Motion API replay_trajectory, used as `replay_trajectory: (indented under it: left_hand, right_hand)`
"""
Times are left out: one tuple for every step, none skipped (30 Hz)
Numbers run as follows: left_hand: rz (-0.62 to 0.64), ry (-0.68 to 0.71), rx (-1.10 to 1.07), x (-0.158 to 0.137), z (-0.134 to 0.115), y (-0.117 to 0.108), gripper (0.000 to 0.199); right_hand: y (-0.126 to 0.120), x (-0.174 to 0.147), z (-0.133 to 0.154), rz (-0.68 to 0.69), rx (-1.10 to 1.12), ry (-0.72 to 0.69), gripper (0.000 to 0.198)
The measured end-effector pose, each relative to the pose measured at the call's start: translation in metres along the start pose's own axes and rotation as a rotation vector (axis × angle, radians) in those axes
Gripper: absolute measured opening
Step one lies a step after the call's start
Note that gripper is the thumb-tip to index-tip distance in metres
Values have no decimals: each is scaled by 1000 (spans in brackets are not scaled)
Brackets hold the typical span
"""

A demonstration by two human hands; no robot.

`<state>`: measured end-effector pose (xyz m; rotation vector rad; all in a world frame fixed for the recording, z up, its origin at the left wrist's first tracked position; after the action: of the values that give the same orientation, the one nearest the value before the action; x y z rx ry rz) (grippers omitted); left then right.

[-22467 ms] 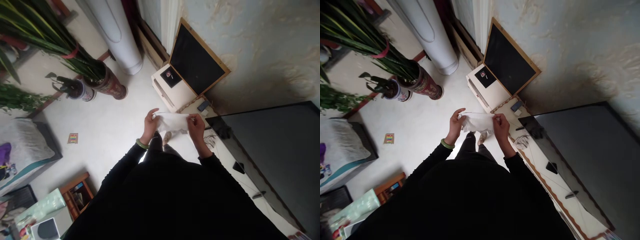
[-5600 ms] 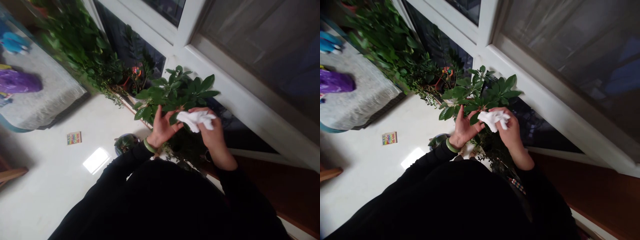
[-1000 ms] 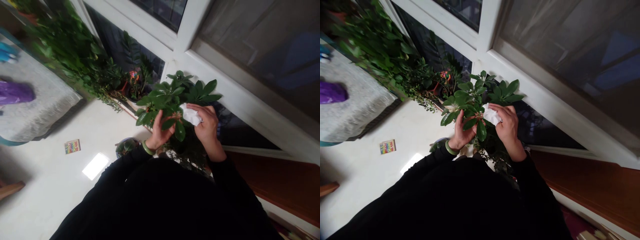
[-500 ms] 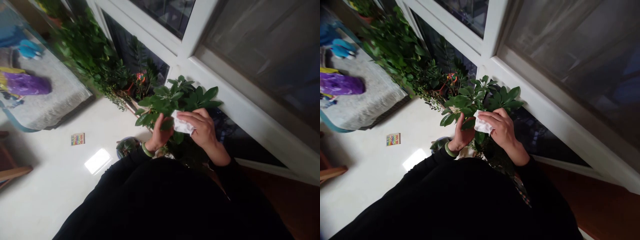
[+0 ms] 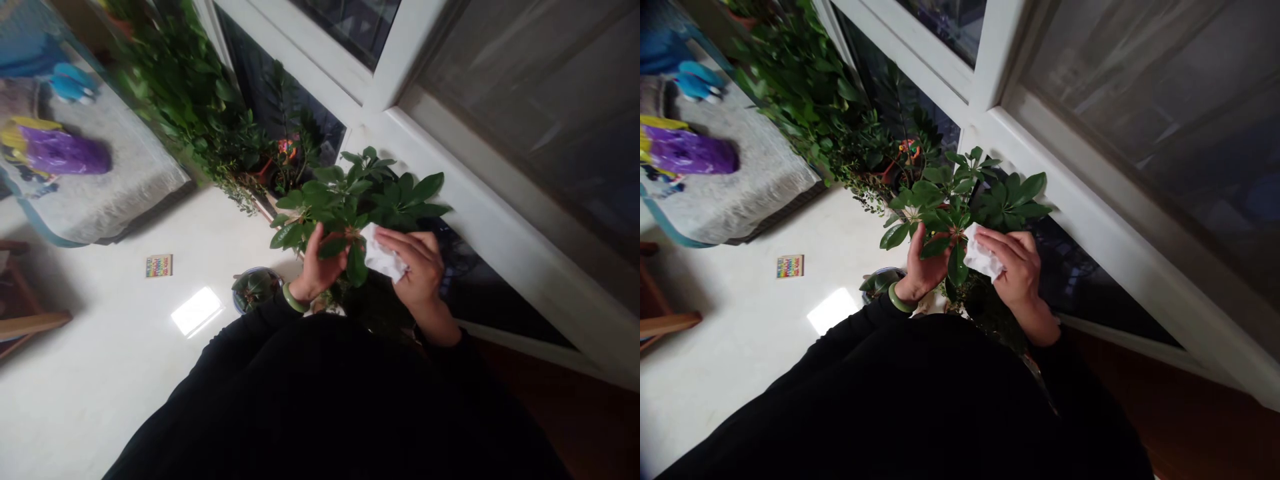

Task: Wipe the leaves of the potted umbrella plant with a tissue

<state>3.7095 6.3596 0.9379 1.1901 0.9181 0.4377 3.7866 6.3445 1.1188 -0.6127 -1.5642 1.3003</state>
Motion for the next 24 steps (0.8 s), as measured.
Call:
replay_trajectory:
  left_hand:
    - [2, -5, 2, 0, 0, 0, 58]
    - [8, -3, 8, 0, 0, 0, 58]
    - [14, 6, 17, 0, 0, 0, 57]
    - [21, 21, 30, 1, -2, 0, 55]
    - [33, 37, 45, 1, -3, 0, 53]
    - [44, 54, 61, 2, -4, 0, 50]
    - [50, 68, 77, 2, -5, 0, 47]
    - [53, 79, 96, 3, -7, -1, 42]
    - [55, 89, 115, 4, -8, -3, 38]
    - [58, 95, 133, 6, -9, -4, 33]
    - [60, 100, 148, 8, -11, -6, 30]
    - [69, 101, 166, 10, -12, -8, 28]
    - [87, 101, 191, 12, -13, -10, 30]
    - [111, 108, 227, 14, -14, -11, 33]
    - [134, 127, 273, 16, -16, -12, 37]
    - [156, 158, 321, 18, -19, -11, 41]
    - [176, 199, 361, 20, -23, -10, 43]
    - [192, 239, 382, 20, -27, -8, 42]
    - [201, 268, 375, 20, -31, -5, 40]
    - [204, 277, 343, 20, -34, -2, 36]
    - [204, 261, 296, 19, -36, 2, 33]
    - [197, 223, 248, 18, -35, 7, 32]
    - [186, 166, 205, 16, -34, 11, 35]
    - [172, 104, 168, 14, -31, 16, 39]
  right_hand:
    - [3, -6, -4, 14, -4, 20, 29]
    - [4, -10, -10, 11, -10, 44, 30]
    - [2, -13, -16, -7, -18, 66, 30]
    - [-2, -14, -22, -34, -27, 86, 29]
    - [-7, -13, -25, -64, -30, 98, 29]
    - [-12, -10, -26, -90, -24, 99, 29]
    - [-16, -4, -23, -114, -5, 88, 28]
    - [-20, 2, -18, -125, 23, 70, 28]
    - [-21, 10, -12, -126, 53, 45, 28]
    - [-21, 18, -4, -110, 81, 17, 28]
    - [-19, 26, 4, -82, 102, -7, 28]
    - [-16, 33, 10, -50, 114, -20, 28]
    - [-13, 39, 14, -20, 117, -19, 28]
    - [-9, 43, 16, 5, 115, -6, 27]
    - [-7, 46, 17, 16, 115, 10, 27]
    - [-6, 48, 16, 13, 121, 25, 26]
    - [-6, 49, 15, 1, 134, 37, 25]
    - [-7, 49, 13, -14, 152, 46, 25]
    - [-7, 48, 11, -29, 171, 56, 25]
    - [-7, 47, 9, -39, 188, 68, 25]
    - [-6, 46, 7, -42, 200, 85, 25]
    - [-5, 45, 5, -43, 212, 99, 25]
    - [-5, 44, 4, -41, 221, 108, 24]
    - [-4, 44, 3, -41, 227, 113, 24]
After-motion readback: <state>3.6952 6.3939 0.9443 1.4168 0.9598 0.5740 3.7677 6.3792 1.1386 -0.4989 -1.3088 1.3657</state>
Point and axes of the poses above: each hand's wrist, its own x-axis towards the middle knuckle, its own y-axis out of the palm, z = x × y, the point moved 8 cm from there along x, towards the middle knuckle, and after that the axes turned 1 degree about -y, right-handed, at the moved point
